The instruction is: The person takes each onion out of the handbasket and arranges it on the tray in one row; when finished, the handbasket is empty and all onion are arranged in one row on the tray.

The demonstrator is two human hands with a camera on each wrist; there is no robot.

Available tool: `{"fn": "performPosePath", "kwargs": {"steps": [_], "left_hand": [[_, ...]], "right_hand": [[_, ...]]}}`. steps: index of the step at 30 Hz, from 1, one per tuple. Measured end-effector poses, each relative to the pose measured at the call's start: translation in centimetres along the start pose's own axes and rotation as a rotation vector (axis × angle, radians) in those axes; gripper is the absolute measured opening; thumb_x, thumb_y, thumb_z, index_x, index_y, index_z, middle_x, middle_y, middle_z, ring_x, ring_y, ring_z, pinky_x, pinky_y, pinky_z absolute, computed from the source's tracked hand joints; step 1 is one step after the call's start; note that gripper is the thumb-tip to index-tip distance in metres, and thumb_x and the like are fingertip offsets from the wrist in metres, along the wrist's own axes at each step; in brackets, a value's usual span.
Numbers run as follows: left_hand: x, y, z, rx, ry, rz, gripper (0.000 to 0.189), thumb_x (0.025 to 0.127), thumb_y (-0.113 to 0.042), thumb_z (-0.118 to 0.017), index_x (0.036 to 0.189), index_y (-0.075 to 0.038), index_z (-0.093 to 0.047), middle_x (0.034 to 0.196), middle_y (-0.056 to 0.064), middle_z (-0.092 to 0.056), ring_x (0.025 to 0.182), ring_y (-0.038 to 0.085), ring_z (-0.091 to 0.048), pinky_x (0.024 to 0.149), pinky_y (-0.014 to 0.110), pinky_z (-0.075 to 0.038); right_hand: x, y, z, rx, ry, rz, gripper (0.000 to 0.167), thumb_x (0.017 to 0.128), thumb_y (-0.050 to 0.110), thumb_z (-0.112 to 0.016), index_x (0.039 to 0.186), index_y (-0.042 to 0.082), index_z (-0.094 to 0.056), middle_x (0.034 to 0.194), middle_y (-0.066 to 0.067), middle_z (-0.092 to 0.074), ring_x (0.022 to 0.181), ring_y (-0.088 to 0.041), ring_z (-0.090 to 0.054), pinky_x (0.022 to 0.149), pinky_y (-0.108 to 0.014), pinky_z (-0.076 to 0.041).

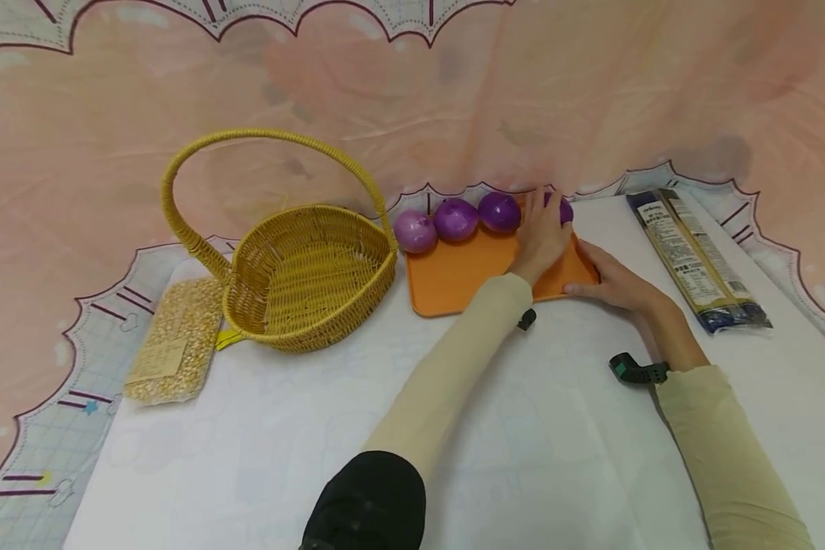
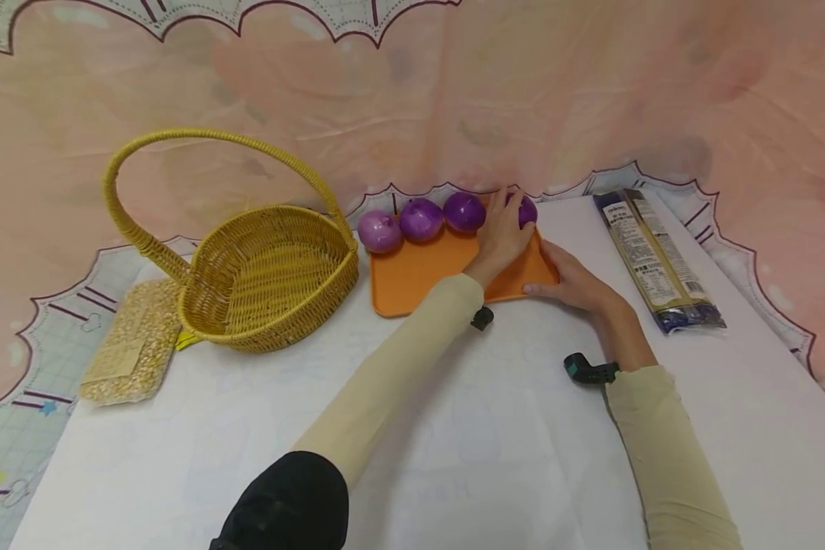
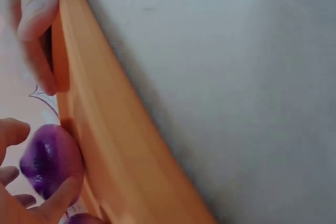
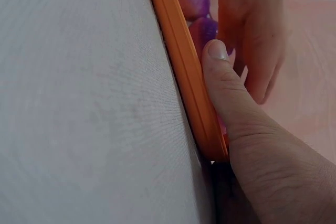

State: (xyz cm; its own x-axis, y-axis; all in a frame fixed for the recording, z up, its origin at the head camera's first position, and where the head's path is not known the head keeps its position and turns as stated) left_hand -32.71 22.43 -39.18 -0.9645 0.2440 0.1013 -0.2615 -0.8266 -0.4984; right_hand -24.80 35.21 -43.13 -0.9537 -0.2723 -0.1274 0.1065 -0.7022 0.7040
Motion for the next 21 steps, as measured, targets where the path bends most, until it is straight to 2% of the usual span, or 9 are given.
{"fn": "performPosePath", "kwargs": {"steps": [4,10,14,18,21], "left_hand": [[-0.4,0.4,0.9,-0.017,-0.005,-0.024,0.052,0.096,-0.037,-0.056,0.146,-0.034,-0.04,0.156,-0.011,-0.031,0.144,0.008,-0.029,0.104,0.04,-0.047],[-1.7,1.8,3.1,-0.065,0.01,-0.106,0.051,0.098,-0.039,-0.053,0.146,-0.035,-0.039,0.155,-0.012,-0.034,0.142,0.012,-0.034,0.108,0.042,-0.043],[-3.1,3.2,3.7,-0.065,0.096,-0.146,0.054,0.099,-0.044,-0.049,0.15,-0.033,-0.034,0.161,-0.006,-0.024,0.147,0.017,-0.027,0.115,0.044,-0.035],[-4.4,4.4,3.9,-0.041,0.18,-0.145,0.057,0.099,-0.052,-0.042,0.152,-0.034,-0.029,0.164,-0.006,-0.016,0.151,0.019,-0.017,0.119,0.047,-0.028],[-5.1,5.1,4.3,-0.037,0.198,-0.159,0.059,0.099,-0.057,-0.038,0.152,-0.034,-0.028,0.164,-0.005,-0.014,0.152,0.02,-0.013,0.12,0.048,-0.025]], "right_hand": [[0.1,-0.1,0.0,-0.003,0.009,-0.023,0.1,0.088,0.035,-0.07,0.157,0.01,-0.002,0.163,-0.02,-0.006,0.149,-0.043,-0.007,0.119,-0.062,-0.007],[0.1,-0.3,0.5,0.01,0.031,-0.055,0.1,0.09,0.036,-0.068,0.156,0.009,0.001,0.164,-0.019,0.0,0.15,-0.042,-0.001,0.119,-0.061,-0.005],[-0.3,-0.7,0.7,0.016,0.03,-0.085,0.098,0.092,0.039,-0.064,0.156,0.006,0.002,0.163,-0.021,0.001,0.15,-0.043,0.0,0.119,-0.062,-0.006],[-0.8,-1.1,0.8,-0.014,0.022,-0.095,0.096,0.094,0.043,-0.06,0.155,0.001,0.0,0.161,-0.026,-0.001,0.148,-0.046,-0.003,0.118,-0.063,-0.007],[-1.0,-1.1,1.1,-0.03,0.006,-0.117,0.096,0.094,0.046,-0.058,0.155,0.001,0.0,0.161,-0.027,-0.004,0.147,-0.048,-0.007,0.117,-0.063,-0.011]]}}
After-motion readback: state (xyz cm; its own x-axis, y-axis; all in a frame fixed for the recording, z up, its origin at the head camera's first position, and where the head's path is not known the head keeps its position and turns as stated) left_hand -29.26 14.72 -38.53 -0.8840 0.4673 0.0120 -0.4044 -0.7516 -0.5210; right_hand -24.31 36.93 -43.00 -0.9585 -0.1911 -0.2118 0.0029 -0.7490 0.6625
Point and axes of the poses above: each hand's wrist, its own x-axis towards the middle knuckle, its own z-axis out of the back of the hand, y = z × x, the point moved 2 cm from there along x, towards the middle knuckle
